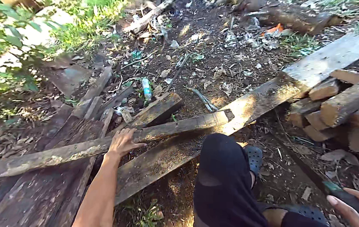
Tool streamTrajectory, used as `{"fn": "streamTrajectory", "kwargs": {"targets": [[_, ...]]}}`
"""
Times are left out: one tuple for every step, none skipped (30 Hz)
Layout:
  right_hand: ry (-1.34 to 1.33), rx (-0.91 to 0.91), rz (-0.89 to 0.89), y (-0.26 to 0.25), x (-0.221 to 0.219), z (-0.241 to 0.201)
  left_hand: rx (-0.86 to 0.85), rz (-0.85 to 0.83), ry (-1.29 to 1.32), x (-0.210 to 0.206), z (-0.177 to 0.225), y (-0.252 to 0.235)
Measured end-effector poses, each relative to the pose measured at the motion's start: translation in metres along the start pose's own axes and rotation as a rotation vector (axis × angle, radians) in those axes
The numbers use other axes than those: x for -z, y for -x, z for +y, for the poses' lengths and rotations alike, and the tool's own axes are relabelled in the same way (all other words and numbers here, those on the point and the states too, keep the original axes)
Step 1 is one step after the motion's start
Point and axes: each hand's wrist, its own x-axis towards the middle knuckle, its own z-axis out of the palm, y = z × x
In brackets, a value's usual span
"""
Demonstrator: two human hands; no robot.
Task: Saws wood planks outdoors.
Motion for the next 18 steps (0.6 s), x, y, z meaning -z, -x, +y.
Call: {"fn": "streamTrajectory", "kwargs": {"targets": [[0.014,-0.014,-0.002,0.000,0.002,-0.001,-0.013,0.004,-0.011,0.000,0.006,-0.002],[0.024,-0.022,-0.003,0.001,0.005,-0.002,-0.027,0.016,-0.027,0.000,0.013,-0.005],[0.027,-0.027,0.001,0.002,0.006,-0.003,-0.045,0.032,-0.037,0.001,0.022,-0.010],[0.031,-0.030,0.009,0.002,0.007,-0.005,-0.059,0.040,-0.043,0.003,0.032,-0.016],[0.039,-0.032,0.023,0.002,0.007,-0.007,-0.073,0.047,-0.041,0.005,0.045,-0.022],[0.047,-0.038,0.038,0.002,0.006,-0.007,-0.098,0.075,-0.032,0.005,0.060,-0.029],[0.059,-0.046,0.054,0.002,0.004,-0.006,-0.116,0.101,-0.018,0.005,0.076,-0.037],[0.071,-0.052,0.071,0.001,0.002,-0.005,-0.117,0.099,0.003,0.007,0.094,-0.045],[0.081,-0.059,0.081,-0.001,-0.001,-0.004,-0.108,0.077,0.031,0.010,0.113,-0.054],[0.088,-0.062,0.090,-0.002,-0.003,-0.002,-0.097,0.046,0.048,0.012,0.131,-0.064],[0.095,-0.066,0.097,-0.002,-0.006,-0.001,-0.093,0.008,0.067,0.012,0.149,-0.074],[0.094,-0.068,0.102,-0.002,-0.008,-0.001,-0.096,-0.014,0.085,0.011,0.165,-0.085],[0.094,-0.065,0.106,-0.001,-0.010,0.000,-0.102,-0.030,0.102,0.008,0.180,-0.095],[0.093,-0.061,0.110,0.000,-0.012,0.000,-0.115,-0.040,0.121,0.005,0.194,-0.105],[0.091,-0.059,0.114,0.001,-0.014,0.001,-0.129,-0.057,0.147,0.002,0.207,-0.113],[0.091,-0.059,0.120,0.002,-0.015,0.002,-0.150,-0.065,0.166,-0.001,0.218,-0.119],[0.090,-0.063,0.125,0.002,-0.016,0.003,-0.165,-0.076,0.182,-0.004,0.228,-0.125],[0.085,-0.066,0.129,0.003,-0.017,0.004,-0.178,-0.085,0.193,-0.007,0.238,-0.129]]}}
